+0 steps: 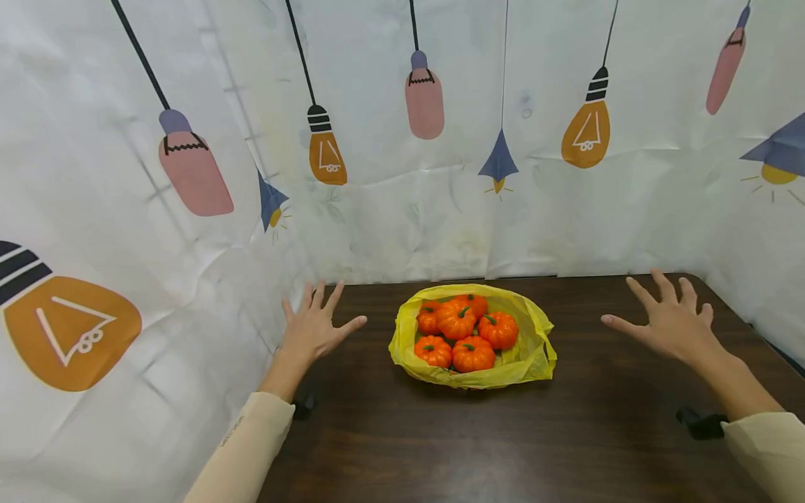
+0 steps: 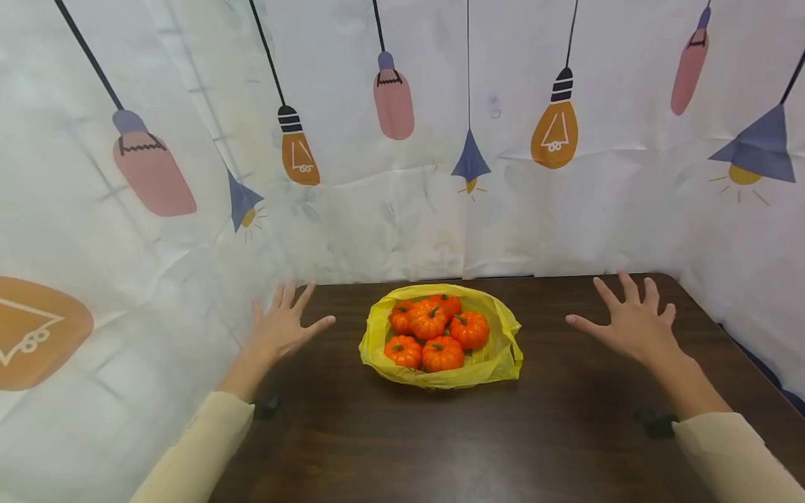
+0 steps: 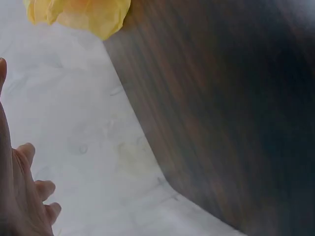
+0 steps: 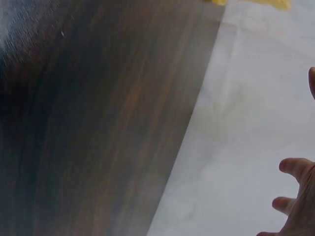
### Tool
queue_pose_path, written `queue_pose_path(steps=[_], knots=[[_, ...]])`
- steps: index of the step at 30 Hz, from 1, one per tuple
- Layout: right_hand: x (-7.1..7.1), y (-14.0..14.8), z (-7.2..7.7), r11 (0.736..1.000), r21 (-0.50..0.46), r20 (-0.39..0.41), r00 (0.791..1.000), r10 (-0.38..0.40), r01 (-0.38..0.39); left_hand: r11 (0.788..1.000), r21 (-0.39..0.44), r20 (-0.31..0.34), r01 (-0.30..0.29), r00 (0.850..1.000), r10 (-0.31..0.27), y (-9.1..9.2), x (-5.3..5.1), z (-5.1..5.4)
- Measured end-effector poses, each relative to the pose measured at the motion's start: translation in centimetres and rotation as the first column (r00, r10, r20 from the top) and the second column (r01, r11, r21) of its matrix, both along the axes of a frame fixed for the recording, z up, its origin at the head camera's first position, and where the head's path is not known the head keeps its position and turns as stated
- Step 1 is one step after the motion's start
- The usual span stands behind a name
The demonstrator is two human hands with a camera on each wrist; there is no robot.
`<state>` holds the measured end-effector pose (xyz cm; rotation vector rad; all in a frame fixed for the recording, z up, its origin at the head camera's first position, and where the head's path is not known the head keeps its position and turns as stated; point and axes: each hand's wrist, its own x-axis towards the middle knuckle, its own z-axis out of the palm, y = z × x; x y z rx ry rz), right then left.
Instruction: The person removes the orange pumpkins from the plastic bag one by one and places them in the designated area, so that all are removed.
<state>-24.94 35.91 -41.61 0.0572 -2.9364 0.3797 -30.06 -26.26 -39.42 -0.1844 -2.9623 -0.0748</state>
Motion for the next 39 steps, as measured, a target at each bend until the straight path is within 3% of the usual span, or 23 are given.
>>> queue_pose_path(steps=[8,16,20,24,29,36,39], knots=[[1.2,-1.6,-1.1,1.000,-0.001,-0.029,0.999,0.025,-0.025,0.999,0.041,-0.019,0.018,1.000,-0.017,1.4,1.5,-1.9],[2.0,-4.4,-1.5,0.994,-0.076,-0.070,0.995,0.067,-0.072,0.990,0.119,-0.056,0.078,0.996,-0.072,3.9,2.2,-3.4],[2.0,-5.9,-1.5,0.981,-0.156,-0.059,0.993,0.102,-0.111,0.973,0.198,-0.093,0.117,0.991,-0.101,5.1,2.3,-4.2],[1.9,-7.3,-1.2,0.960,-0.236,-0.069,0.988,0.140,-0.152,0.942,0.290,-0.176,0.166,0.977,-0.118,6.2,2.2,-5.1],[1.7,-9.2,-0.9,0.926,-0.309,-0.131,0.974,0.185,-0.218,0.879,0.423,-0.247,0.220,0.961,-0.122,7.5,1.7,-5.9],[1.3,-12.2,-0.7,0.862,-0.389,-0.258,0.937,0.236,-0.324,0.717,0.652,-0.249,0.246,0.963,-0.104,8.5,0.9,-6.7],[1.2,-13.4,-0.7,0.838,-0.407,-0.301,0.920,0.253,-0.363,0.668,0.703,-0.238,0.244,0.966,-0.102,8.9,0.5,-7.0]])
